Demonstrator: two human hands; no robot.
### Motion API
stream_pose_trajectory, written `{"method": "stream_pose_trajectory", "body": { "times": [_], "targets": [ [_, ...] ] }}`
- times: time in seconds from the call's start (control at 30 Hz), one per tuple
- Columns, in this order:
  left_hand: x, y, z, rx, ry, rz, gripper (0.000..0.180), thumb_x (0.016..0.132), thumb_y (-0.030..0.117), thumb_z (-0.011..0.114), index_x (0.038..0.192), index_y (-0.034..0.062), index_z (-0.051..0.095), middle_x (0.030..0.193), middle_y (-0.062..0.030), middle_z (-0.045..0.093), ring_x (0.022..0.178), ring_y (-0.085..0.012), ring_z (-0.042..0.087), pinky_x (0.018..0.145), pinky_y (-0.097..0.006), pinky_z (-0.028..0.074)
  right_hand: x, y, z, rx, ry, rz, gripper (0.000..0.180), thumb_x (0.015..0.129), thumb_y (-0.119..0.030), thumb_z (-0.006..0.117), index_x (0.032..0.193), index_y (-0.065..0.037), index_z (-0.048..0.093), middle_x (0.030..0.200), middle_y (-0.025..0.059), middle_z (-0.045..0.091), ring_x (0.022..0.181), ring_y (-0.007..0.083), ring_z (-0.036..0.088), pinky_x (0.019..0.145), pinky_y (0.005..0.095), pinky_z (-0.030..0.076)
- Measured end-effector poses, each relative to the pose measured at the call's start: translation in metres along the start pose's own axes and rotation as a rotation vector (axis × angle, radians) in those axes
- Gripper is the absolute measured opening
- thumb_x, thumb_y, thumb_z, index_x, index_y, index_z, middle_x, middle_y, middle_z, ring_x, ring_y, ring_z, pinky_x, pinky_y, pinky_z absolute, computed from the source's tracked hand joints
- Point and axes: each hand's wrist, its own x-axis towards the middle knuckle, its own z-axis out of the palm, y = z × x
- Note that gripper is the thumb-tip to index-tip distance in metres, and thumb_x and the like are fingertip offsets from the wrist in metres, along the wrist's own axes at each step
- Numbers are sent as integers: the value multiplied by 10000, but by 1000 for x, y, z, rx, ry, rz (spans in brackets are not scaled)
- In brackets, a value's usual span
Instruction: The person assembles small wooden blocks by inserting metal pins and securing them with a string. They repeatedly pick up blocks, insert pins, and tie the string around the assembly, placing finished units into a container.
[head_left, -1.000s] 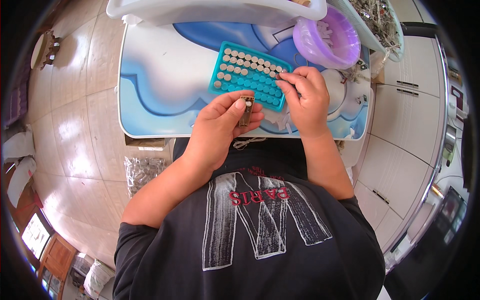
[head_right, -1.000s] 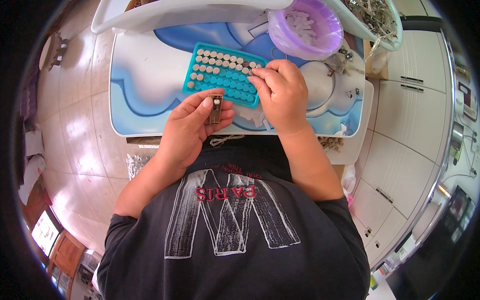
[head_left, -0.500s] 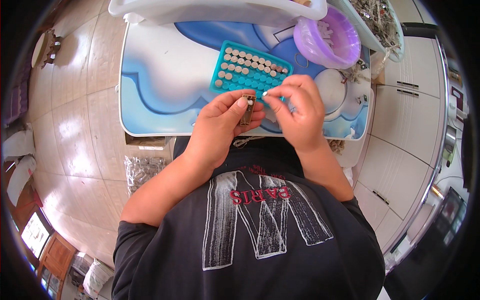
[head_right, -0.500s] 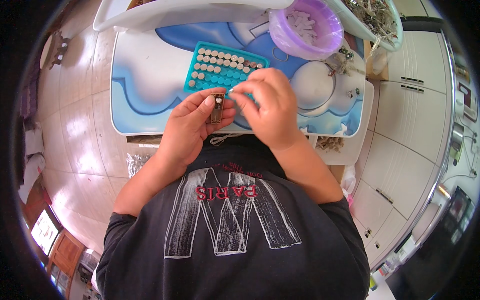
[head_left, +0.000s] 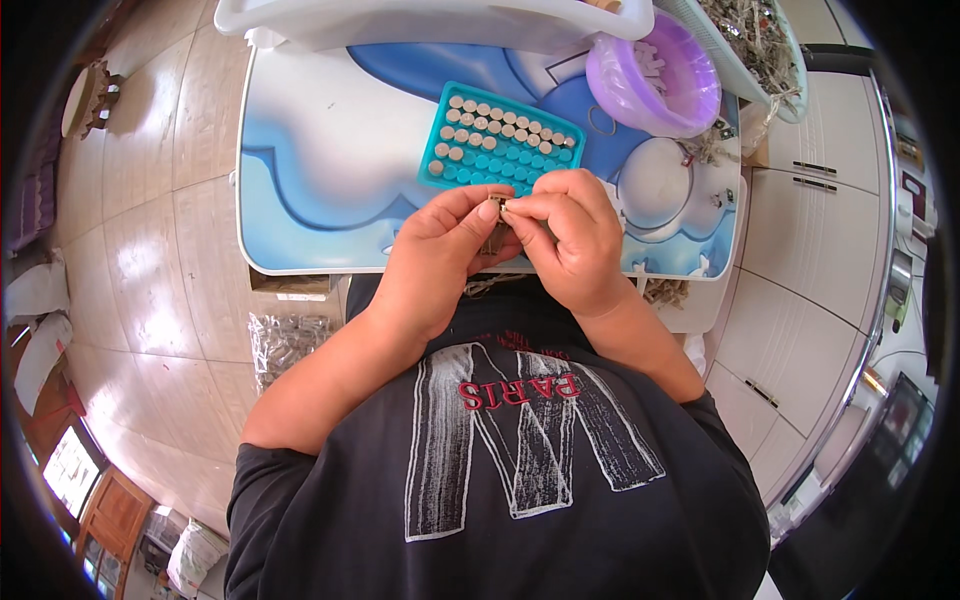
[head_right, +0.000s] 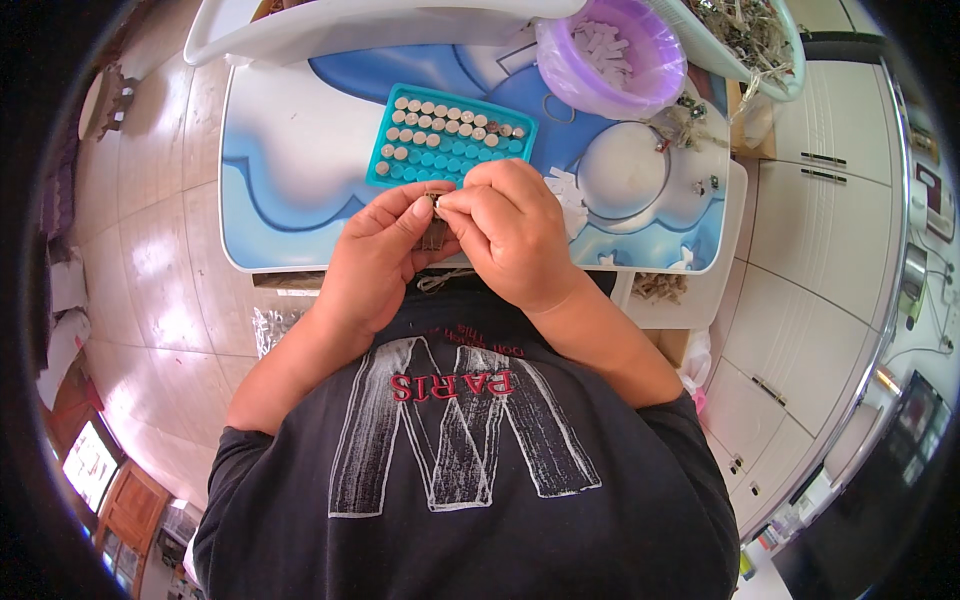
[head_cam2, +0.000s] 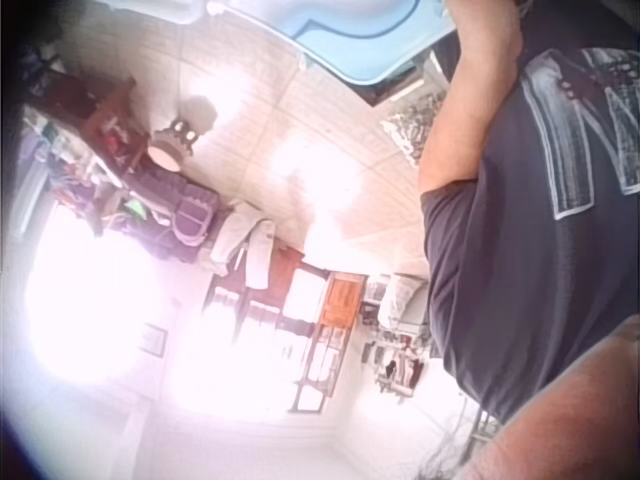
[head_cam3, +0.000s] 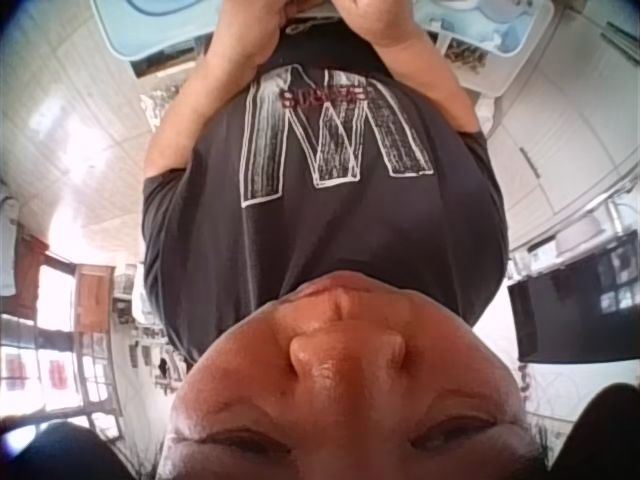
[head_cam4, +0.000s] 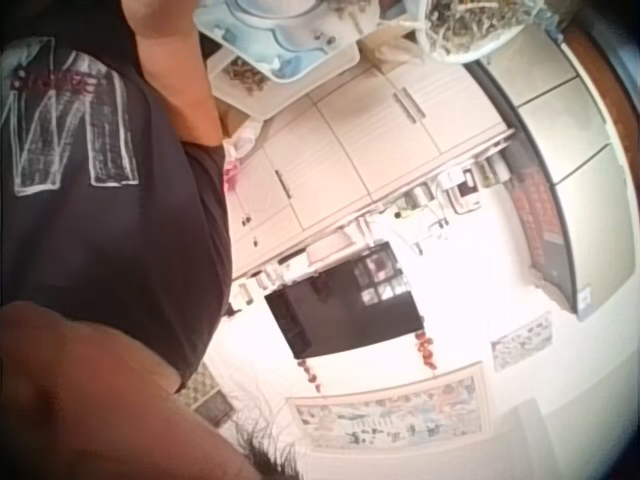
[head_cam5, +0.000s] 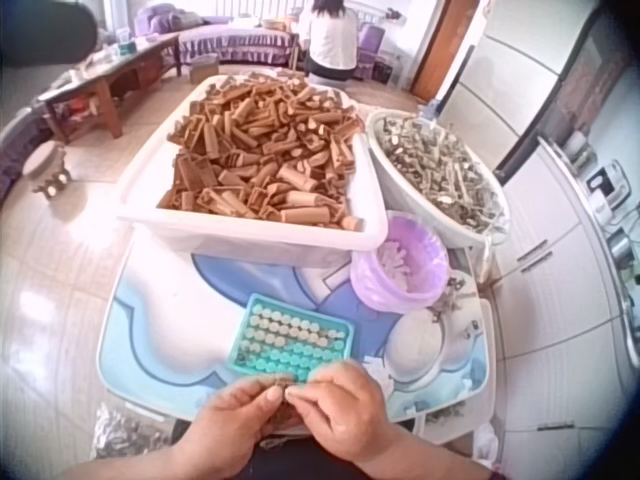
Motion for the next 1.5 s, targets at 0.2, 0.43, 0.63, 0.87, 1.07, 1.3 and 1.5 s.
{"method": "stream_pose_trajectory", "body": {
  "times": [0.2, 0.43, 0.63, 0.87, 1.07, 1.3, 1.5],
  "targets": [
    [1, -1, -2, -7, 13, -3, 295, 977, 177, 458, 1179, -29, 517, 1027, -78, 609, 940, -159, 616, 886, -327, 507, -2, 2, 0, 24, -31, -11, 154, 681, -19, 723, 794, -39, 620, 780, 66, 554, 678, 246, 540, 581, 344, 437],
    [2, -1, -1, -42, 24, -5, 286, 980, 168, 445, 1174, -28, 519, 1025, -77, 609, 938, -161, 620, 884, -328, 509, -3, 3, 3, -12, -18, -30, 148, 694, -19, 716, 803, -37, 618, 786, 71, 564, 678, 243, 549, 580, 340, 443],
    [0, 1, 0, -31, 10, -12, 282, 980, 172, 444, 1168, -23, 524, 1035, -76, 604, 941, -153, 614, 878, -322, 512, -4, 2, 1, 38, -16, 3, 172, 691, -30, 724, 818, -39, 607, 792, 77, 569, 682, 251, 557, 581, 344, 451],
    [1, 1, 0, -30, 25, -9, 295, 987, 163, 429, 1181, -48, 497, 1027, -86, 589, 911, -141, 602, 881, -302, 516, 0, -1, -6, 0, -103, 8, 179, 687, -57, 737, 811, -41, 609, 790, 88, 590, 694, 253, 580, 596, 353, 474],
    [0, 1, 0, -40, 10, -9, 299, 986, 159, 430, 1190, -50, 497, 1048, -106, 594, 941, -161, 607, 886, -306, 513, -3, 3, -3, -53, -36, -38, 157, 700, -60, 729, 802, -35, 613, 774, 84, 607, 671, 251, 591, 580, 346, 481],
    [-1, 2, 1, -4, 11, -11, 314, 982, 159, 443, 1201, -57, 502, 1062, -120, 599, 945, -168, 613, 885, -304, 515, -3, 4, 0, -30, -8, -71, 164, 696, -79, 735, 789, -40, 606, 742, 84, 592, 645, 249, 575, 558, 345, 460],
    [-2, 1, 0, -12, 6, -19, 315, 978, 162, 455, 1197, -57, 510, 1056, -123, 604, 945, -168, 614, 883, -302, 516, -2, 4, 2, -9, -22, -43, 157, 695, -85, 731, 769, -51, 597, 732, 83, 583, 635, 258, 563, 555, 353, 451]
  ]
}}
